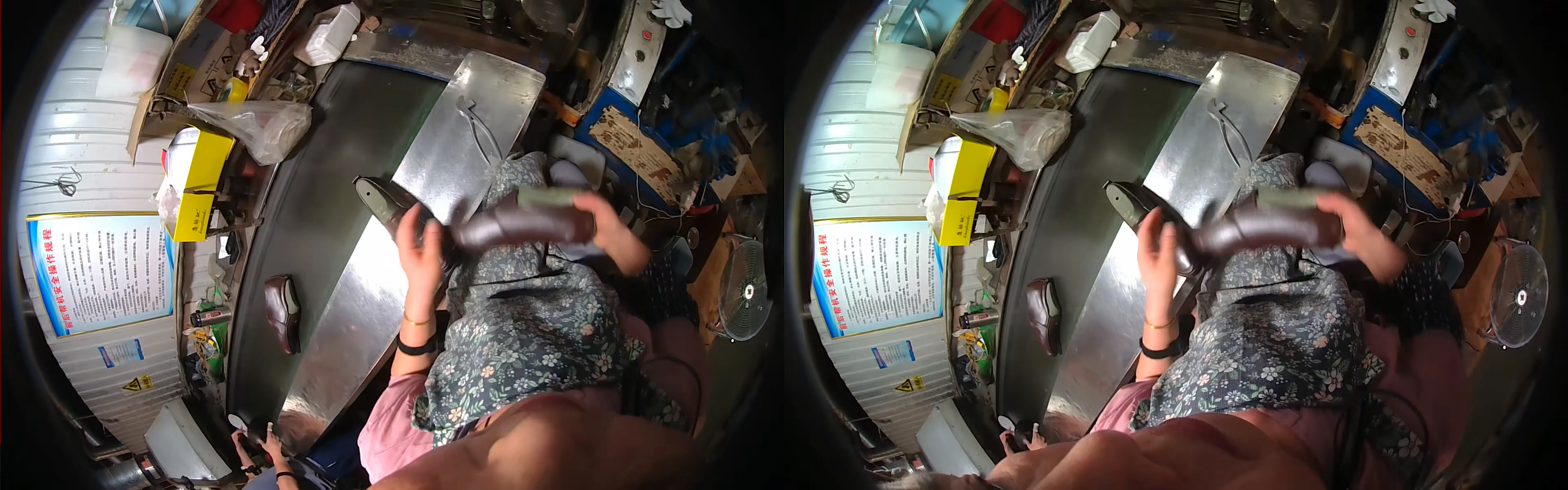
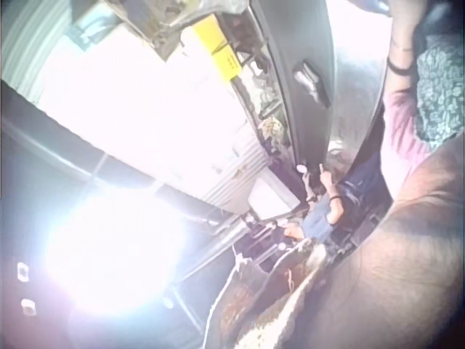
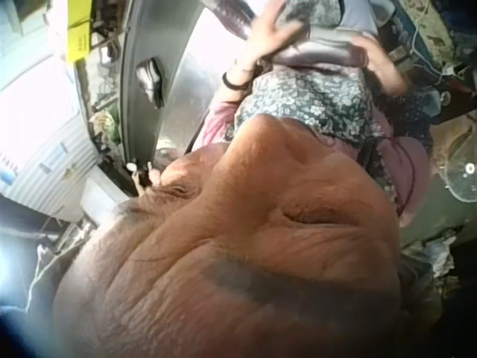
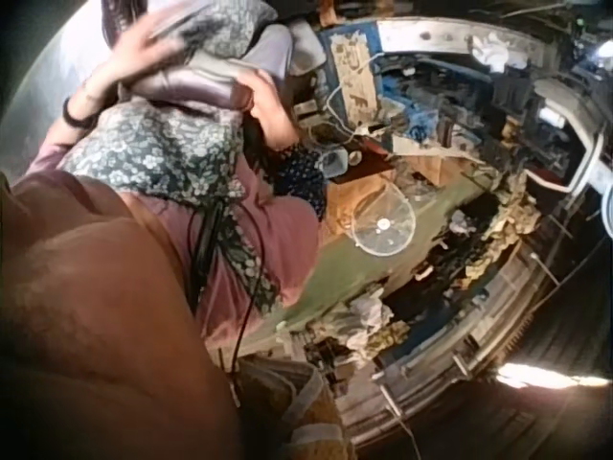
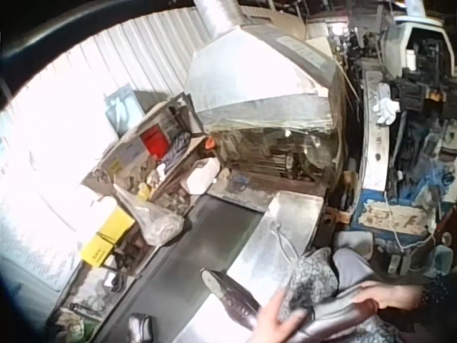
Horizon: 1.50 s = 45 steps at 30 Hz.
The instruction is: Assembling shoe components on a factory production line.
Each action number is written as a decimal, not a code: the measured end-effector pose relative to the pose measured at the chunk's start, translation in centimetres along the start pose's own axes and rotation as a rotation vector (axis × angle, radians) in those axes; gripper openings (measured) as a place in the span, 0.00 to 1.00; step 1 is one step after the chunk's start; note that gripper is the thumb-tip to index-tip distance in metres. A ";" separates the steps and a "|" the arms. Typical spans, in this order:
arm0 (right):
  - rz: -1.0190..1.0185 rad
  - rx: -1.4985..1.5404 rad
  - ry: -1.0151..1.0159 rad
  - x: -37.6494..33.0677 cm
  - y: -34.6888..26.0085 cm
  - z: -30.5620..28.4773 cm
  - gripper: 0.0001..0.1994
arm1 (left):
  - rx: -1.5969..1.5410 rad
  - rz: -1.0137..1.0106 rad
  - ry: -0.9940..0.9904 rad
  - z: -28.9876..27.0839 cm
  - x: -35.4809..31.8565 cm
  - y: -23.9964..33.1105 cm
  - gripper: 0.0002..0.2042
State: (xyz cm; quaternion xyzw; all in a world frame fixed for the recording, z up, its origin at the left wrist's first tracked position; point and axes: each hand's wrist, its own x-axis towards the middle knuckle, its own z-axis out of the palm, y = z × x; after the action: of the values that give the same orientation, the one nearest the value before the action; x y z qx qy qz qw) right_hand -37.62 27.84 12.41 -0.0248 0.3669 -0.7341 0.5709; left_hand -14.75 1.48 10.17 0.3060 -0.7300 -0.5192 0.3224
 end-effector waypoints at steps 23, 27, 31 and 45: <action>0.008 -0.251 -0.288 12.0 8.8 6.0 0.47 | -0.525 -0.252 0.304 4.8 4.3 0.9 0.34; -0.012 -0.073 -0.177 5.0 -1.1 5.7 0.42 | -0.964 -0.110 -0.212 8.3 1.9 6.4 0.38; -0.595 -0.444 0.156 -3.3 -10.8 -2.0 0.41 | -0.526 -0.096 -0.552 8.0 -0.4 7.1 0.29; -0.998 -1.550 1.657 -20.0 -31.8 -11.5 0.37 | -0.174 -0.211 -0.328 3.6 -2.7 -1.6 0.18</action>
State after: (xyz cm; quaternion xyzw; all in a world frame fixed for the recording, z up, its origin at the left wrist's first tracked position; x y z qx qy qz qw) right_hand -62.05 53.35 29.69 -0.0214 0.9048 -0.2550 -0.3403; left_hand -15.75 5.18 7.27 0.2632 -0.6891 -0.6539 0.1683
